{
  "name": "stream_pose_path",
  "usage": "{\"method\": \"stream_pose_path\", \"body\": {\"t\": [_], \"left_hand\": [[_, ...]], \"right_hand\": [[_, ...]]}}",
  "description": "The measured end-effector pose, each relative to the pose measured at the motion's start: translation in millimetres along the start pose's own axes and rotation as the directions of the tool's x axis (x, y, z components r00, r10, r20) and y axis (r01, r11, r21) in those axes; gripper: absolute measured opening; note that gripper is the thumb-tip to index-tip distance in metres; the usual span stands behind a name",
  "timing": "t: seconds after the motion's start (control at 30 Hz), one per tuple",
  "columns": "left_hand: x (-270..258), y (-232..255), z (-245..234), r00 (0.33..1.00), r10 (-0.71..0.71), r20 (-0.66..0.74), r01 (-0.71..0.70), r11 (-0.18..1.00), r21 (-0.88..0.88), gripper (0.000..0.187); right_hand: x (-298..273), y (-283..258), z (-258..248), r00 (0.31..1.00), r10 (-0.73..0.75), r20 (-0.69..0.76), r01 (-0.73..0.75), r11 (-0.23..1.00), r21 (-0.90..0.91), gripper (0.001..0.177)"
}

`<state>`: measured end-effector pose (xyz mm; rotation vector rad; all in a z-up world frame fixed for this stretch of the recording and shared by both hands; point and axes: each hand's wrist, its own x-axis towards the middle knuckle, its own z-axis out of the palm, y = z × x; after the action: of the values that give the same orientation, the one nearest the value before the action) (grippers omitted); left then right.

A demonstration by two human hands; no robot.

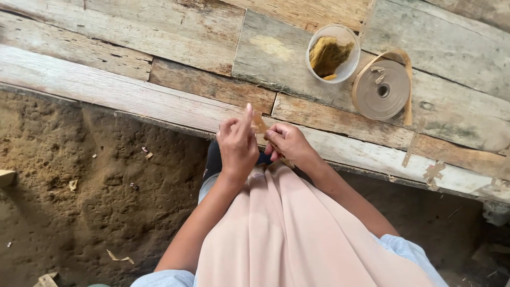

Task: Applying adhesive to thin wooden strips and fixing them onto a wooden panel to create a textured surface.

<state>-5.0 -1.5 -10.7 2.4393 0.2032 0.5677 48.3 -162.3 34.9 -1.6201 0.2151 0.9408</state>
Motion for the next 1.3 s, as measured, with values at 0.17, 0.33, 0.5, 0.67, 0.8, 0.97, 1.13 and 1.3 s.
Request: {"method": "stream_pose_path", "body": {"t": [0.17, 0.33, 0.5, 0.67, 0.8, 0.97, 1.13, 1.3], "left_hand": [[-8, -5, -17, 0.983, 0.128, 0.131, -0.139, 0.988, 0.073, 0.062], [-19, -16, -18, 0.916, 0.239, 0.323, -0.249, 0.968, -0.012, 0.059], [-17, -23, -17, 0.873, 0.282, 0.399, -0.32, 0.947, 0.031, 0.052], [-15, -26, -20, 0.832, 0.24, 0.5, -0.295, 0.955, 0.032, 0.051], [-6, -25, -27, 0.727, 0.169, 0.665, -0.256, 0.966, 0.034, 0.053], [0, -20, -31, 0.667, 0.139, 0.732, -0.27, 0.961, 0.064, 0.056], [5, -18, -33, 0.656, 0.14, 0.741, -0.289, 0.954, 0.075, 0.057], [21, -10, -42, 0.514, 0.046, 0.857, -0.192, 0.979, 0.063, 0.06]], "right_hand": [[18, 23, -1, 0.999, 0.034, -0.022, -0.035, 0.998, -0.059, 0.021], [20, 19, 2, 0.991, 0.128, -0.048, -0.133, 0.982, -0.132, 0.019], [19, 6, 7, 0.975, 0.206, -0.088, -0.219, 0.961, -0.167, 0.019], [25, 12, 5, 0.966, 0.24, -0.093, -0.254, 0.946, -0.202, 0.017], [23, -2, 4, 0.958, 0.282, -0.048, -0.283, 0.91, -0.302, 0.018], [32, -17, 3, 0.945, 0.325, -0.037, -0.297, 0.807, -0.51, 0.016], [45, -5, -12, 0.907, 0.42, 0.016, -0.286, 0.646, -0.707, 0.013], [20, -60, -28, 0.971, 0.222, -0.092, -0.239, 0.865, -0.441, 0.021]]}}
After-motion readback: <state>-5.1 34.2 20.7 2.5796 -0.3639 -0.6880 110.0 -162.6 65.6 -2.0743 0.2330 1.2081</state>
